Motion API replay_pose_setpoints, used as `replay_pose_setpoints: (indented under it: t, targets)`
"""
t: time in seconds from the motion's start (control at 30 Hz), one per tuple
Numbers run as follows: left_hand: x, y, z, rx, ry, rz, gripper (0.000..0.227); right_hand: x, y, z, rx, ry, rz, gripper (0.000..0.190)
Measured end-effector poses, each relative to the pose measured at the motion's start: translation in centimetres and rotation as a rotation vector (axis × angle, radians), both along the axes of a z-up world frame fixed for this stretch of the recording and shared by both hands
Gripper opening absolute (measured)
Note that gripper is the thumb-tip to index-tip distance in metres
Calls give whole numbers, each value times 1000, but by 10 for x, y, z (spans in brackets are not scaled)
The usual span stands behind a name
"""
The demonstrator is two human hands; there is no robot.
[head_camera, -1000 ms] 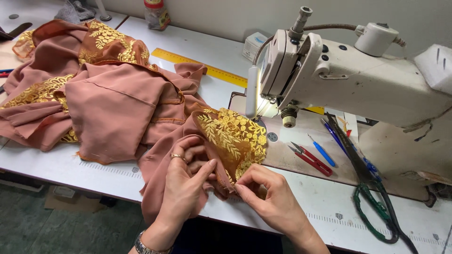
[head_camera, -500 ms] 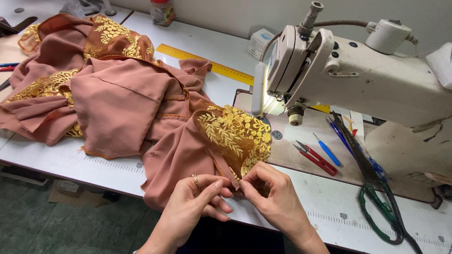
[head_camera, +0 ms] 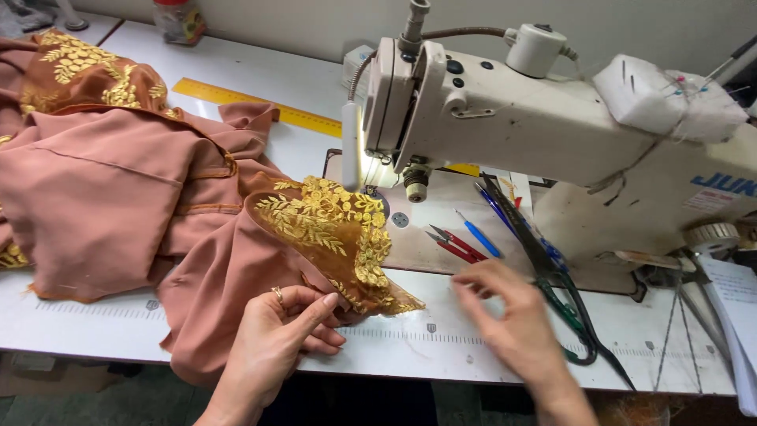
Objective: Trimming excess lace from a garment using scissors and a marking tool at a sewing station.
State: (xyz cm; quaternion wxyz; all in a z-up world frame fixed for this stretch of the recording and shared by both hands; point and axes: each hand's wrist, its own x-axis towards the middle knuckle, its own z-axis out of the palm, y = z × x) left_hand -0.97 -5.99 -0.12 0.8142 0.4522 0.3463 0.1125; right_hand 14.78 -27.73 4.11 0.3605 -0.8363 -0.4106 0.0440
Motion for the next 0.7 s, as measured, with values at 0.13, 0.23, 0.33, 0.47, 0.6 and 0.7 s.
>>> replay_pose_setpoints:
  t: [0.13,0.23,0.33,0.47,0.6,0.7]
  targets:
    - [0,0,4,43,9,0,23,43,-72,4,-392,-50,-514,35]
    - [-1,-2,6,76,1,2,27,57,-96,1,-577,88,-566,50]
    - [-3,-4,2,121,-45,-14,28,61,-94,-5,-666,83,-561,61]
    - [-6,-6,9,136,-35,-7,29,78,-102,-23,-513,-47,-465,69]
    - [-7,-8,17,226,39,-60,31,68,-89,-7,-550,50,-621,60]
    - [-5,-12,19,255,63,-42,29,59,-90,0,-515,38,-645,59]
